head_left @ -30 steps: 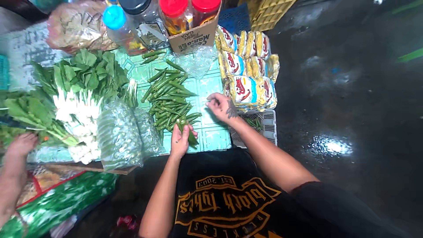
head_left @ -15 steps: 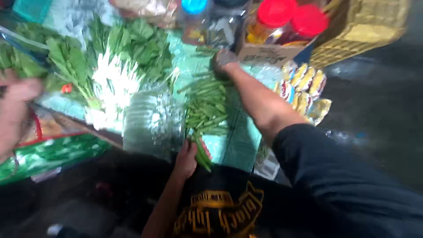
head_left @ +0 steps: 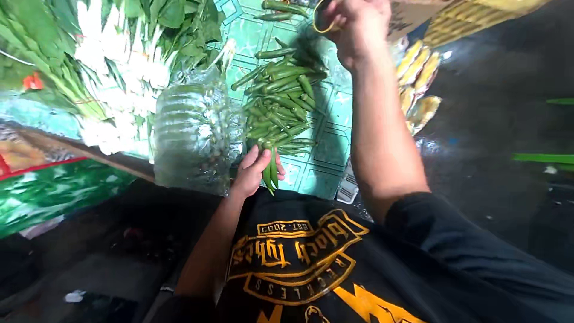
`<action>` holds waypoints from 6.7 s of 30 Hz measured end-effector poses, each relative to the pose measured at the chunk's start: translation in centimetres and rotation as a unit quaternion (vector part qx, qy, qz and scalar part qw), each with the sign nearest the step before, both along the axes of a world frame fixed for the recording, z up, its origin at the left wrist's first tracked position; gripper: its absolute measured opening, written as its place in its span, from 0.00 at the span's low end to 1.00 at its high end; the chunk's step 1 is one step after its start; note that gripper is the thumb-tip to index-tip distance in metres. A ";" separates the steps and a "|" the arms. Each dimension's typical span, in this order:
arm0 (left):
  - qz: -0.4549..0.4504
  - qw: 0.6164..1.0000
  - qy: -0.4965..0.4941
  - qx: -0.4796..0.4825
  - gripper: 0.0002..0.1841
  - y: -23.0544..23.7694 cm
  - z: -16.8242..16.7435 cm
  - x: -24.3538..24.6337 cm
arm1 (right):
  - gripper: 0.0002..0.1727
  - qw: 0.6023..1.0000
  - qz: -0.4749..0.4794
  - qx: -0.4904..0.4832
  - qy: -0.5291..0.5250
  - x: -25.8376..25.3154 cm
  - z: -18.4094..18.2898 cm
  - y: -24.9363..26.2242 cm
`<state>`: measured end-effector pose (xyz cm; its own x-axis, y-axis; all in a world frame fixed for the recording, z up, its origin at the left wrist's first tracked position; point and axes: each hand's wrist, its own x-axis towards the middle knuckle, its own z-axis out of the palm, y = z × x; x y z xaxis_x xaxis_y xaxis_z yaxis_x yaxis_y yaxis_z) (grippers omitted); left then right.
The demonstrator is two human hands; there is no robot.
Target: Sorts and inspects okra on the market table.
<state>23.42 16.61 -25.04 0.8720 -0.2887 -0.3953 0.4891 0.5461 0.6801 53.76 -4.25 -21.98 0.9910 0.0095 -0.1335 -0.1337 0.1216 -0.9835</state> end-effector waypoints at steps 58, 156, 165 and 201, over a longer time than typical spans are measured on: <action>-0.483 0.710 -0.238 0.455 0.42 -14.7 3.6 -1.4 | 0.18 0.988 0.054 0.070 0.128 -40.2 -7.1 -26.6; 0.179 0.980 -0.087 0.004 0.15 -5.9 0.5 19.2 | 0.27 0.875 0.125 -0.442 0.151 -13.3 -7.9 -4.3; 0.050 0.937 -0.054 0.342 0.23 -10.3 -0.3 11.7 | 0.16 0.981 0.048 -0.168 0.090 -15.8 -4.8 -5.6; 0.175 0.976 0.035 -0.127 0.15 -4.3 -1.2 2.5 | 0.14 0.846 0.247 -0.472 -0.027 -7.8 -3.2 -2.0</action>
<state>25.90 12.33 -26.28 0.9083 -0.0732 -0.4120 0.2820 0.8344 0.4735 46.00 -6.26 -25.20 0.9017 0.3393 -0.2679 0.1095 -0.7786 -0.6179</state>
